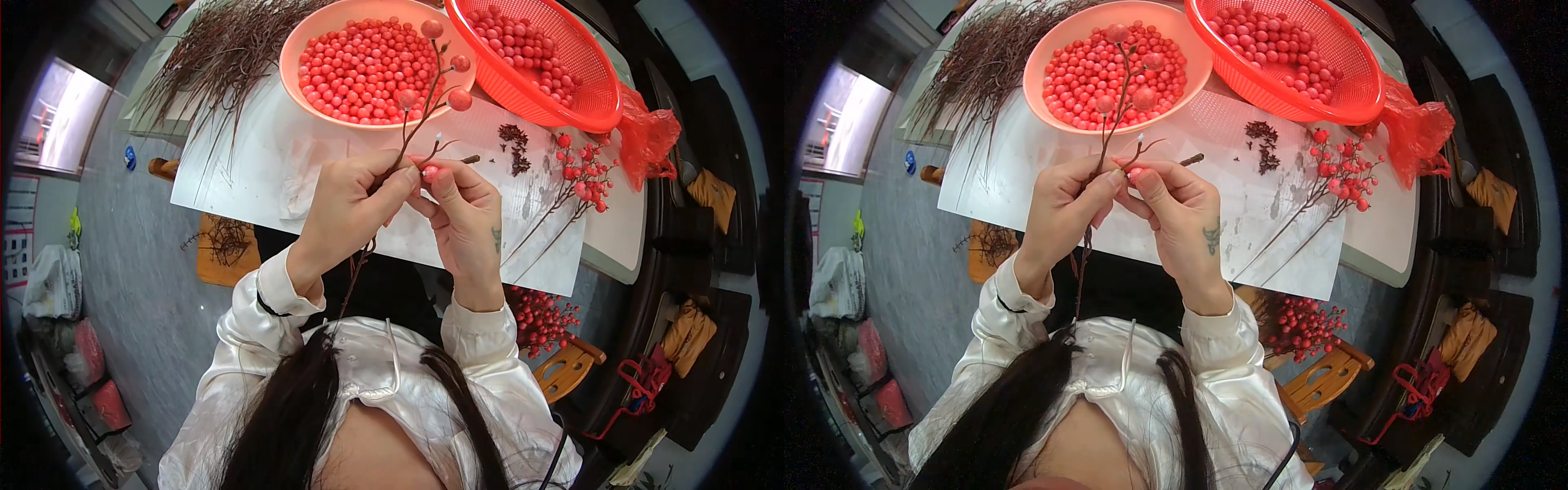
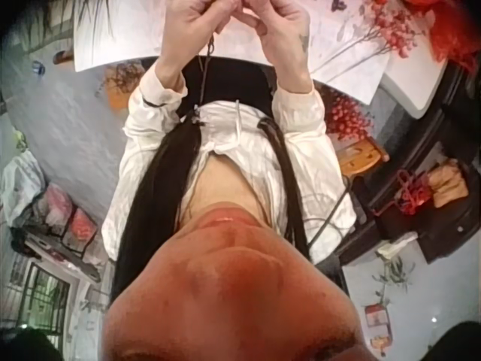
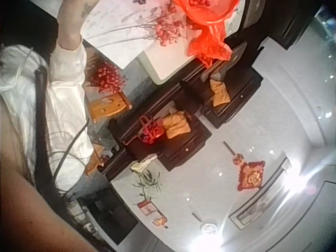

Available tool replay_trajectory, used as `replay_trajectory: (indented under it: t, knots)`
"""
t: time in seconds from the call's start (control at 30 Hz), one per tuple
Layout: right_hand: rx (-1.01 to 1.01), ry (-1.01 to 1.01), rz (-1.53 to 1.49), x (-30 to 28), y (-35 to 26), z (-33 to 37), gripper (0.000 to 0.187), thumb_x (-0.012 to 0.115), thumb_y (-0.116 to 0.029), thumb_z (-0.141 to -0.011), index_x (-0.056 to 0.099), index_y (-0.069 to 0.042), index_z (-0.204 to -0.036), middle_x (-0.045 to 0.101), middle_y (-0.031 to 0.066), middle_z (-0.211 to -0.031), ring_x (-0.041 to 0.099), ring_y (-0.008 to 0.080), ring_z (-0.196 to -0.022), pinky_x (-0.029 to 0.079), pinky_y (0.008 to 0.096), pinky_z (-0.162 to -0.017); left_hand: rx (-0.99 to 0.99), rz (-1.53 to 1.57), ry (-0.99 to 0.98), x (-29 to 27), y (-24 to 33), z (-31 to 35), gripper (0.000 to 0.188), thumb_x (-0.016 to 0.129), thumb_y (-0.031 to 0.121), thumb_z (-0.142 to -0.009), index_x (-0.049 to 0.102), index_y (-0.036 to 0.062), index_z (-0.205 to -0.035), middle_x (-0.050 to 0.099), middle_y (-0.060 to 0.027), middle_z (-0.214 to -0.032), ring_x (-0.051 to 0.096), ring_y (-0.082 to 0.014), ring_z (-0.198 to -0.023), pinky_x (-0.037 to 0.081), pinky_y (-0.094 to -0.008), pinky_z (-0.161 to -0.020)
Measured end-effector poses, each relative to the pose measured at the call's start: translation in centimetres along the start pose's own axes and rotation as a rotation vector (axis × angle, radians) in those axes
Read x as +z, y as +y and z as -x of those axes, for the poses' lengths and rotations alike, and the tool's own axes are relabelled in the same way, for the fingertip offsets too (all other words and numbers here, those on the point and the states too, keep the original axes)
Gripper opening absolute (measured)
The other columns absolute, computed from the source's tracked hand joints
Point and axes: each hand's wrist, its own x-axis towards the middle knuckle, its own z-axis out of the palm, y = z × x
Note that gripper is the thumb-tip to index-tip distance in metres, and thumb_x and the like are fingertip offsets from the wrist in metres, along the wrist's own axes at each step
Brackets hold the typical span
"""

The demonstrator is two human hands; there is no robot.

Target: The person assembles decorative artificial berry branches by applying glue to the ends of small brown twigs and attaching red plastic berries one by one.

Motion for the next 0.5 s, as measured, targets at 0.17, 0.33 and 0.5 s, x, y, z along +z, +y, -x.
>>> replay_trajectory:
  t: [0.17, 0.33, 0.5]
  knots:
    - [-0.001, 0.016, 0.021, 0.0, 0.2, 0.0, 0.023, 0.058, -0.014, -0.088, 0.061, 0.005, -0.099, 0.063, 0.0132, -0.097, 0.061, 0.0142, -0.085, 0.053, 0.0296, -0.081, -0.008, -0.020, -0.011, -0.2, -0.1, 0.0, 0.021, 0.053, 0.012, -0.087, 0.064, -0.0031, -0.095, 0.048, 0.0034, -0.052, 0.042, -0.0015, -0.047, 0.032, -0.0191, -0.042]
    - [-0.012, 0.036, 0.092, 0.2, 0.4, -0.1, 0.023, 0.060, -0.013, -0.087, 0.061, 0.005, -0.101, 0.064, 0.0122, -0.095, 0.061, 0.0138, -0.085, 0.051, 0.0271, -0.080, -0.031, 0.041, -0.003, -0.7, -0.9, 0.2, 0.022, 0.053, 0.018, -0.090, 0.062, -0.0020, -0.094, 0.052, 0.0018, -0.058, 0.045, -0.0025, -0.050, 0.034, -0.0184, -0.044]
    - [-0.063, 0.071, 0.289, 0.5, 0.7, 0.0, 0.022, 0.062, -0.010, -0.085, 0.062, 0.005, -0.100, 0.064, 0.0105, -0.096, 0.059, 0.0129, -0.085, 0.047, 0.0245, -0.079, 0.049, 0.100, 0.124, -0.2, -1.3, 0.5, 0.024, 0.052, 0.020, -0.092, 0.061, -0.0016, -0.096, 0.056, 0.0000, -0.065, 0.045, -0.0030, -0.051, 0.035, -0.0171, -0.045]
